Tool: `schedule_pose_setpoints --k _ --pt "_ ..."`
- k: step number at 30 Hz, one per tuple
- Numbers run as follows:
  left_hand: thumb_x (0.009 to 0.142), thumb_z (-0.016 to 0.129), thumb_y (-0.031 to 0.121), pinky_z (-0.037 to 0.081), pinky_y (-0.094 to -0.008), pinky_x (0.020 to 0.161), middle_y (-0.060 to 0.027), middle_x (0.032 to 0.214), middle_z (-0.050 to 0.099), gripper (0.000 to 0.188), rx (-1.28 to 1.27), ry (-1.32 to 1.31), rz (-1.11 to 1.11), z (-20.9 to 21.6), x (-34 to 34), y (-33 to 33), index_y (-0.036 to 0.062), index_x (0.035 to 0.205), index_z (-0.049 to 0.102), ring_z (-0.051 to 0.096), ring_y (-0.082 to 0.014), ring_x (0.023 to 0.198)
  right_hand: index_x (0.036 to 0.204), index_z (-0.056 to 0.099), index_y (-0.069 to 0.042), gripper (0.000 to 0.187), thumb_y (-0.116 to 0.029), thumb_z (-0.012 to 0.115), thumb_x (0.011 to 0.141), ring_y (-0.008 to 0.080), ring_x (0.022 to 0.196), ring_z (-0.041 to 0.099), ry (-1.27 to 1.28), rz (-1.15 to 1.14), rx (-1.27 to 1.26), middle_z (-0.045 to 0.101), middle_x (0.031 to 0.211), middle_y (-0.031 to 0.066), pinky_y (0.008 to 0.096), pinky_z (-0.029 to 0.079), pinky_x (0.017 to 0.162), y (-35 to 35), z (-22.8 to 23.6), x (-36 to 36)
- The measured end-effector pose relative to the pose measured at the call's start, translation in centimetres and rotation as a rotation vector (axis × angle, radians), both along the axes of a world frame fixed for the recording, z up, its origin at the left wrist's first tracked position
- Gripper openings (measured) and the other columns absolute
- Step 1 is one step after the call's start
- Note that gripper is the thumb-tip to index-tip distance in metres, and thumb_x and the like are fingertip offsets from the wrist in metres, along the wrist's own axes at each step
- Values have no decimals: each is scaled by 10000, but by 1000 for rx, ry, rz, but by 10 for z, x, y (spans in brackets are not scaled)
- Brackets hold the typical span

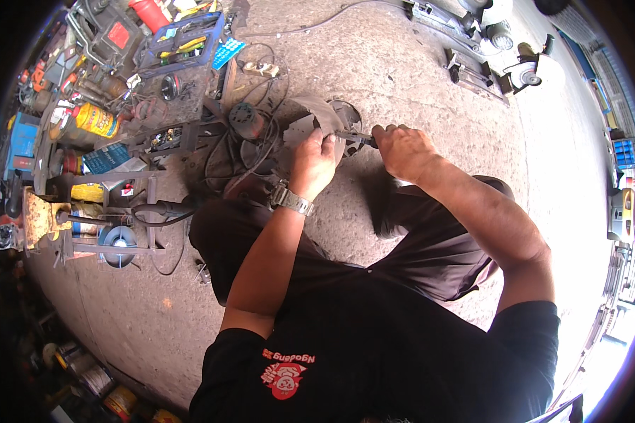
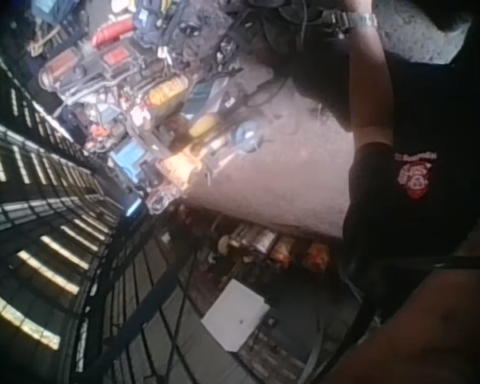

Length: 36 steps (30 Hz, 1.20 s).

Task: The person sits on the floor and uses pliers to bend and adjust a metal component on a large, curved metal part. They then use a metal file to smooth the edges of the part, repeatedly rotating it to work on different areas.

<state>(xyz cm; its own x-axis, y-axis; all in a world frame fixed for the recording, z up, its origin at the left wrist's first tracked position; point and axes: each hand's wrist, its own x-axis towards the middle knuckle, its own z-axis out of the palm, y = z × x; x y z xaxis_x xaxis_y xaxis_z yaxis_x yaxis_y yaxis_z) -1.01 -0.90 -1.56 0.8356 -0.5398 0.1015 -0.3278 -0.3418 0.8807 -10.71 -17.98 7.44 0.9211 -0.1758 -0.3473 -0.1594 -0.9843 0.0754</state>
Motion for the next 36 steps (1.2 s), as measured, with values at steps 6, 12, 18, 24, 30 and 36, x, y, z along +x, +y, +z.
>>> schedule_pose_setpoints --k 6,12,18,24,30,36 --pt "1020 545 240 481 -496 712 -286 891 640 273 -12 -25 150 2 -11 -8 -16 936 592 626 -481 860 1202 593 -41 285 -137 422 995 363 1070 691 33 -38 39 703 1128 214 457 537 935 2 0 4" --pt "1015 550 226 472 -516 649 -274 815 633 271 -12 -77 154 -3 -13 -9 -9 881 558 624 -488 794 1185 609 -12 298 -127 412 993 354 1100 684 156 -113 115 707 1131 227 448 535 946 14 23 10" --pt "977 582 151 469 -531 563 -249 722 632 177 -75 -229 55 -17 -15 -10 24 856 559 630 -469 681 1174 586 15 268 -180 520 1002 368 998 697 262 -123 266 706 1047 223 453 549 874 6 16 1" --pt "969 601 136 463 -511 531 -227 659 584 186 -162 -285 -52 -15 -10 2 31 834 527 613 -455 642 1041 556 -11 270 -277 602 1025 205 602 660 440 -851 1167 629 760 111 353 568 528 10 25 -17" --pt "957 596 100 472 -510 545 -226 696 591 169 -108 -299 -149 -7 -12 0 23 830 514 615 -452 659 1152 554 -4 322 -300 589 1031 231 778 717 438 -786 1356 704 912 138 383 577 626 -5 -24 -38" --pt "951 598 97 476 -530 557 -241 706 604 148 -95 -301 -120 -4 -10 -10 22 846 526 623 -462 676 1133 600 31 368 -275 648 936 425 1023 676 132 -370 608 708 1018 242 463 521 912 -6 -36 -41"
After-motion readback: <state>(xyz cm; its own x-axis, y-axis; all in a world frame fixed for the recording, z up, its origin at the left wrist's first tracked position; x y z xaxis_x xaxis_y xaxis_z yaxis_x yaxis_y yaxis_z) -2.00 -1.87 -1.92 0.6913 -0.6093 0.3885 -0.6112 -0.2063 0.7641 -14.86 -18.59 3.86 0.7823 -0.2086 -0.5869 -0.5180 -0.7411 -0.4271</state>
